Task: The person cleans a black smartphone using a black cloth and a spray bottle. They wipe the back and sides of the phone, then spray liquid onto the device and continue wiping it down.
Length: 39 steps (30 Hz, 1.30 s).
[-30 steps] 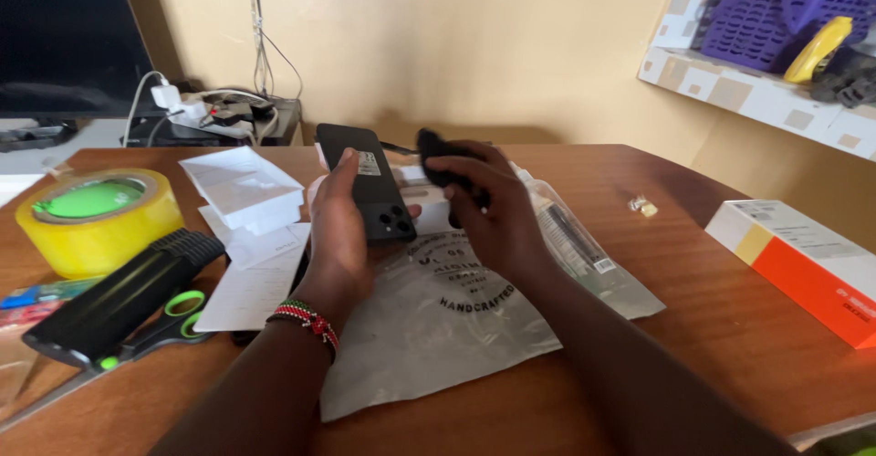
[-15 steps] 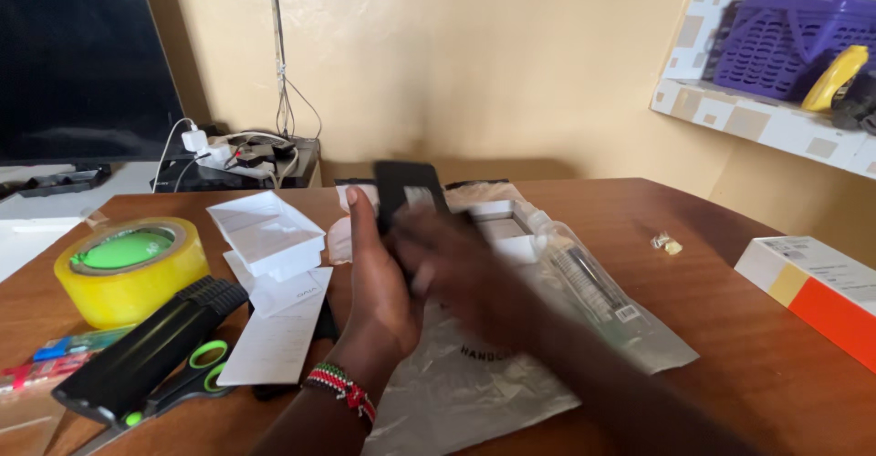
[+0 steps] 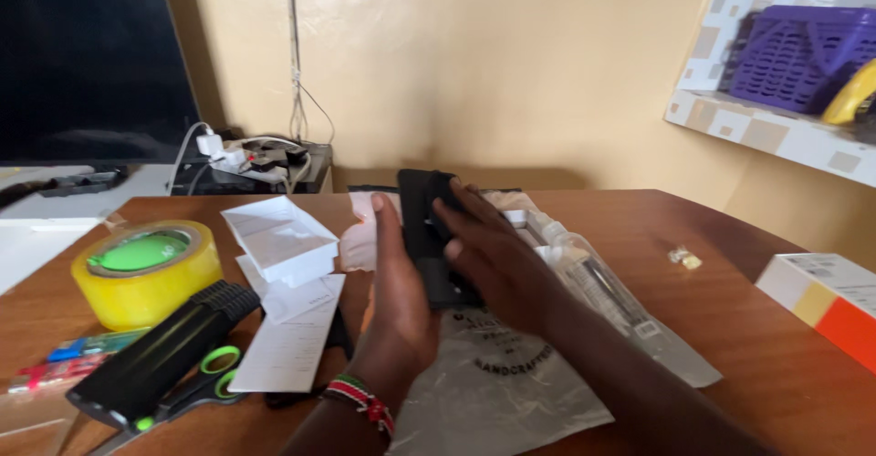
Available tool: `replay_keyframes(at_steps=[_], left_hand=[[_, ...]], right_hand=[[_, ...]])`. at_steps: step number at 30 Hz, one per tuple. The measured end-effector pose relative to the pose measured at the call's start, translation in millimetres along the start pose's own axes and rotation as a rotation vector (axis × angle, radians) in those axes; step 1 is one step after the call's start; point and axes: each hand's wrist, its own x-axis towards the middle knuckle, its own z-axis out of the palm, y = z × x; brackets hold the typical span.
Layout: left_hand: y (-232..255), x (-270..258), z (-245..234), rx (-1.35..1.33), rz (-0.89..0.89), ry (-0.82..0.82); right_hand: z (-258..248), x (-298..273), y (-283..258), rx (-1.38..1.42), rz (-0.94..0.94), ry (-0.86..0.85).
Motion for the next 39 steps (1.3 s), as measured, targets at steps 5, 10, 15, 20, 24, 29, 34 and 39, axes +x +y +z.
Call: replay_keyframes(at_steps=[5, 10, 15, 20, 24, 29, 34, 39], left_hand=[[-5, -1, -3, 0.010, -0.008, -0.069], [6, 7, -4, -0.022, 0.008, 0.009], [-4, 1, -14, 0.055, 0.164, -0.002], [3, 10, -18, -0.004, 0.112, 0.072], [-1, 7, -14, 0.013, 0.111, 0.025], [8, 9, -16, 0.039, 0.116, 0.058], [6, 15, -22, 0.052, 0.072, 0.023], [0, 9, -19, 0.014, 0.122, -0.030]], right_hand=[[7, 4, 4, -0.114, -0.216, 0.017], [7, 10, -9, -0.080, -0.171, -0.101], [9, -1, -14, -0.127, -0.085, -0.049], [8, -4, 10, 0.032, -0.222, -0.269], [8, -9, 37, -0.143, 0.013, -0.142], [12, -1, 26, -0.060, -0.231, -0.271], [9, -8, 10, 0.030, -0.163, -0.209], [3, -7, 1, -0.058, -0.118, -0.098]])
